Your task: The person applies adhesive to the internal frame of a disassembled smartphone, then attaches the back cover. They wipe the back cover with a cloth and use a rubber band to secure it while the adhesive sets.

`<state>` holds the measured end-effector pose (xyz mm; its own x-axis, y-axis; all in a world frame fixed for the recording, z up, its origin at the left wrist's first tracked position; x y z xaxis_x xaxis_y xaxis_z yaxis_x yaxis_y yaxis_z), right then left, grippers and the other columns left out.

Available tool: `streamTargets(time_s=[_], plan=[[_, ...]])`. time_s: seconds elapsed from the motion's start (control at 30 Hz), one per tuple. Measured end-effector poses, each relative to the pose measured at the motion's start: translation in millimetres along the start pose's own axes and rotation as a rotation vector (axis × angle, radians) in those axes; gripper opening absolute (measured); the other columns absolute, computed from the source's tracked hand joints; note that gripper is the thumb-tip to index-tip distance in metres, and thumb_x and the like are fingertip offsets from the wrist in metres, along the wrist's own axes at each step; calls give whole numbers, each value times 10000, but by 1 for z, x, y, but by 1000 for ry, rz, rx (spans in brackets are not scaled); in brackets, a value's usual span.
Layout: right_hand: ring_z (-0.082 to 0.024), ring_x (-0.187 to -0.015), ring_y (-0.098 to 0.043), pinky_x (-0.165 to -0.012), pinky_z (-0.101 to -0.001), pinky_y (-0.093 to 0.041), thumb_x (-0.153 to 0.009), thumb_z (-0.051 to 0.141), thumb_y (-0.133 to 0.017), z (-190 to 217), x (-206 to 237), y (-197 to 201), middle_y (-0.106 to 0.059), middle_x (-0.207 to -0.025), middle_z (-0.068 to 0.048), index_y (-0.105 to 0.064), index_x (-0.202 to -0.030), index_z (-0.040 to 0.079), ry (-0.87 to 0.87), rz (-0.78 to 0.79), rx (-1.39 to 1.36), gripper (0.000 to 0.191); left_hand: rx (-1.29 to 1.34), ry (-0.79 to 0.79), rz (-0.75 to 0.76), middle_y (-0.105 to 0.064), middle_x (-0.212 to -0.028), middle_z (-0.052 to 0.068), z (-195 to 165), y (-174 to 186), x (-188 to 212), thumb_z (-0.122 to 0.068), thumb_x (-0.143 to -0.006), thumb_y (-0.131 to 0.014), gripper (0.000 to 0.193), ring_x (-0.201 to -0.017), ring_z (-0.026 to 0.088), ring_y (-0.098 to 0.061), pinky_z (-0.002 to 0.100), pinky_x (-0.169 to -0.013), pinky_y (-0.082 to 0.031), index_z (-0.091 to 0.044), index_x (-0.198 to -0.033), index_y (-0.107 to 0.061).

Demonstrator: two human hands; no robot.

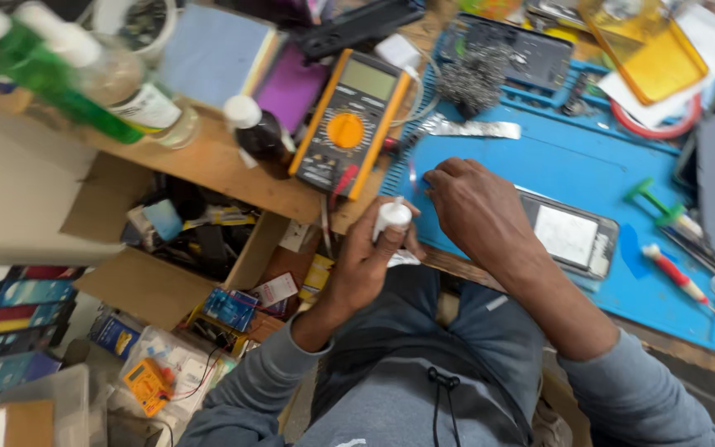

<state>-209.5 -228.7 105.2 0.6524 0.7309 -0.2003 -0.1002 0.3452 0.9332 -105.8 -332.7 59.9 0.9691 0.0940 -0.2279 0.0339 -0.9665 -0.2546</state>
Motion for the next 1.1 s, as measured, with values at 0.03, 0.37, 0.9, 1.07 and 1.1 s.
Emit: streamTargets(time_s=[0.03, 0.37, 0.9, 1.07, 1.1], plan=[[-344, -1004, -674, -754, -446, -555, -856, 42, -684, 7, -10, -7, -731, -1038, -135, -764, -1035, 59, -39, 91, 62, 197, -26, 11, -16, -597, -886, 54, -1, 3, 2, -382, -1124, -520, 400, -848, 132, -643, 297, -819, -556, -3, -1248, -551], [-255, -954, -740, -833, -337, -600, -982, -24, -700, -13, 28, 28, -737, -1073, -179, -693, -1148, -39, -189, -299, -1053, 167, -334, -56, 41, -705, -869, 61, -10, -1, 5, -450, -1098, -520, 456, -838, 163, -743, 300, -758, -579, -22, -1246, -569], [-212, -874, -759, -775, -314, -635, -1020, 77, -681, -24, 83, 9, -746, -1081, -226, -635, -1177, -42, -355, -463, -1551, 202, -419, -20, 105, -721, -818, 85, -3, -46, 3, -453, -1075, -536, 480, -750, 185, -769, 308, -653, -577, -14, -1267, -567], [-200, -856, -751, -779, -308, -631, -1015, 77, -692, -24, 84, 10, -749, -1079, -219, -637, -1173, -41, -329, -465, -1541, 205, -433, 0, 95, -716, -786, 84, 0, -47, 2, -442, -1072, -530, 468, -726, 188, -763, 312, -642, -583, -14, -1258, -566], [-198, -854, -750, -778, -307, -632, -1015, 78, -691, -24, 84, 10, -750, -1078, -217, -638, -1169, -42, -331, -463, -1534, 202, -443, -10, 100, -718, -790, 84, -1, -47, 2, -440, -1073, -530, 465, -728, 187, -765, 312, -643, -583, -15, -1257, -567]])
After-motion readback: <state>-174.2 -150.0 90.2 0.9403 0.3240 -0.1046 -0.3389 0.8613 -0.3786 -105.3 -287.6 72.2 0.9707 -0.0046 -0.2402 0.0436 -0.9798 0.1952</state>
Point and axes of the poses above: each hand's wrist, its own x-axis away from the middle knuckle, its own y-axis out of the back of the hand, z = x × y, the point moved 7 cm from there along -x, towards the middle knuckle
